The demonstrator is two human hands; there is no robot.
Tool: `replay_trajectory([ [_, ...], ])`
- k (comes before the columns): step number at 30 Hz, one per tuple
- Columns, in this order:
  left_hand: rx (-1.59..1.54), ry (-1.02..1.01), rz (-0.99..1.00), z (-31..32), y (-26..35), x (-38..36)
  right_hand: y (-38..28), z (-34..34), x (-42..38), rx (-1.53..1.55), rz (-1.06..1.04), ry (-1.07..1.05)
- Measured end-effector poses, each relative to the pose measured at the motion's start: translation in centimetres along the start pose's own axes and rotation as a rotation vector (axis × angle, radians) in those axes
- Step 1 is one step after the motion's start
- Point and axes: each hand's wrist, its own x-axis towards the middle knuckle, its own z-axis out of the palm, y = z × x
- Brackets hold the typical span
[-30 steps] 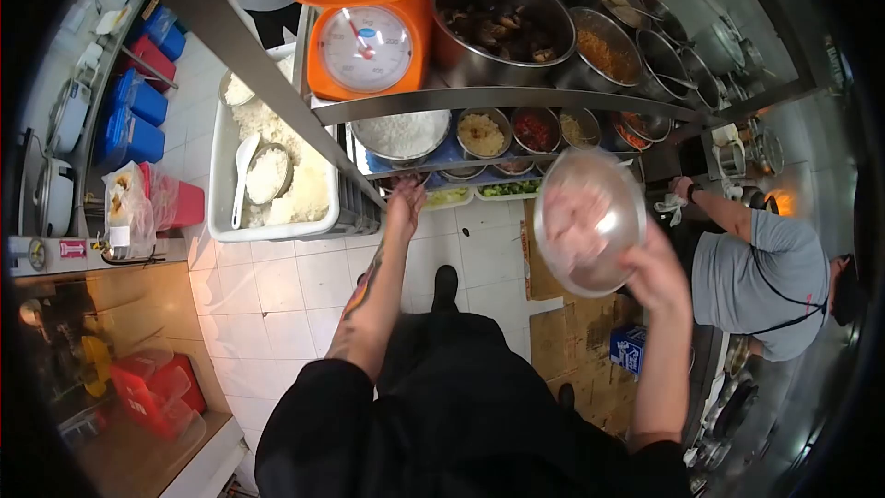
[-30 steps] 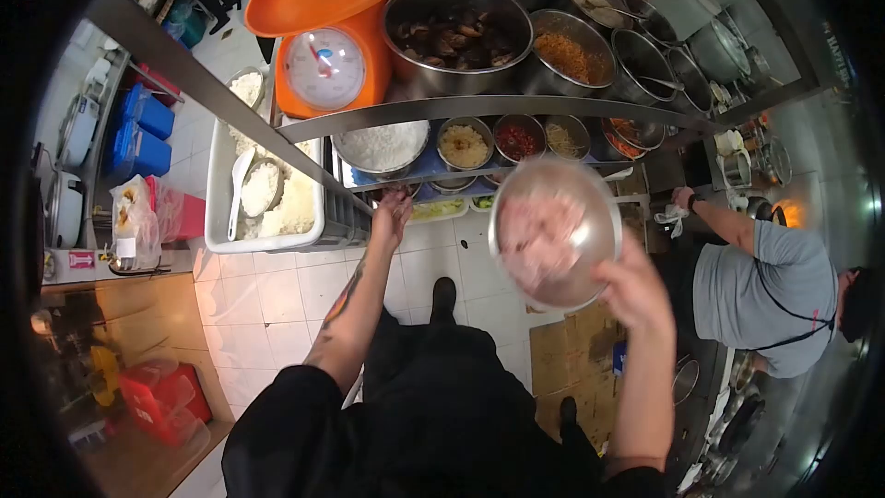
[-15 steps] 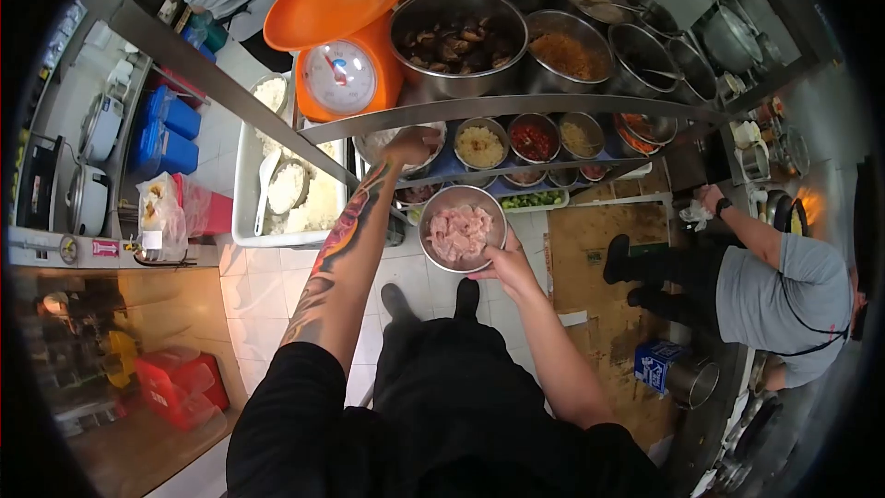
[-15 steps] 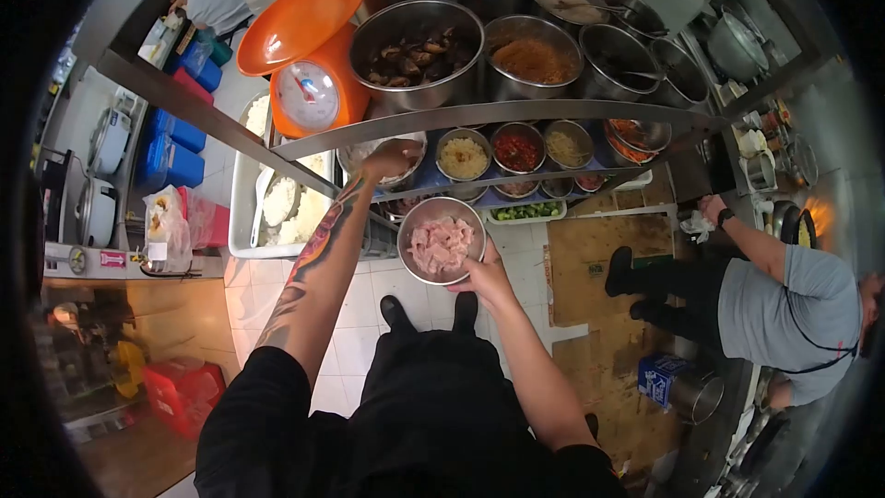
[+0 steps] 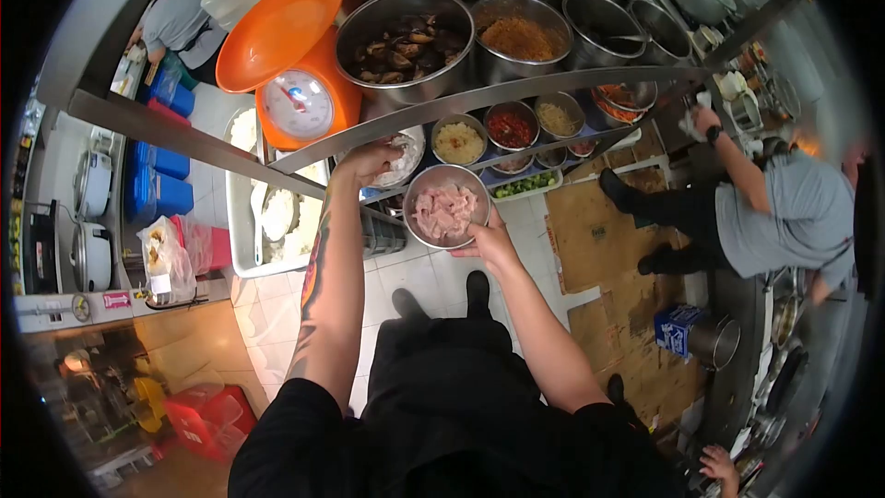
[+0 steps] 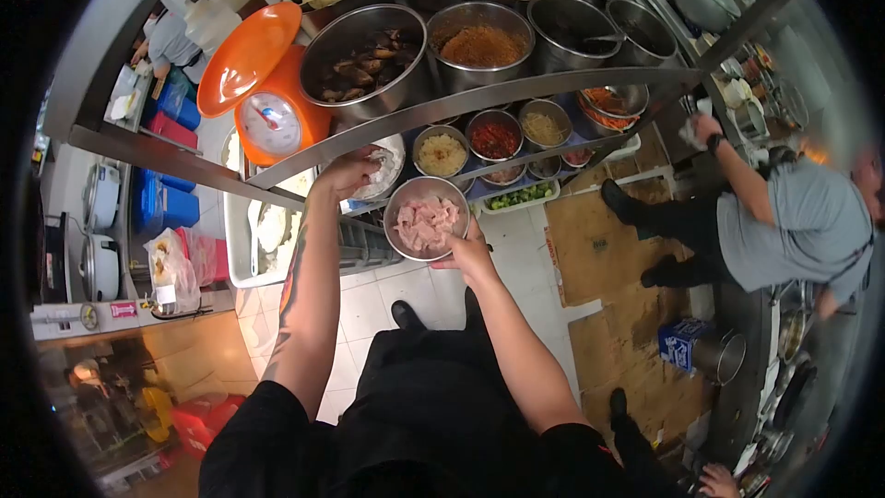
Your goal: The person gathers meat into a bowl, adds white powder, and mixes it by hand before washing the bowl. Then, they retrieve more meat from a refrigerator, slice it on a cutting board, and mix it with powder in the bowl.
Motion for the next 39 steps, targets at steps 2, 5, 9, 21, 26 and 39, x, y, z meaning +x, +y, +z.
replay_trajectory([
  [2,0.039,-0.059,0.055,1.6,0.3,-1.9,0.2,0.6,-0.4,0.028,-0.021,0.03],
  [5,0.607,-0.077,0.299,6.3,1.5,-7.2,0.2,1.8,-2.0,0.052,-0.1,0.077],
  [9,0.865,-0.085,0.819,8.6,-1.6,-9.3,2.5,3.7,-4.4,0.01,-0.247,0.252],
  [21,0.69,-0.101,0.489,-23.5,-5.6,-22.8,10.4,31.3,-10.4,0.059,-0.254,0.164],
  [26,0.443,0.218,0.458,-41.2,-2.0,-31.4,2.2,42.7,0.0,-0.56,-0.741,-0.054],
  [39,0.733,0.772,0.514,-47.9,10.7,-20.7,-17.9,45.0,12.2,-1.034,-1.646,0.787],
])
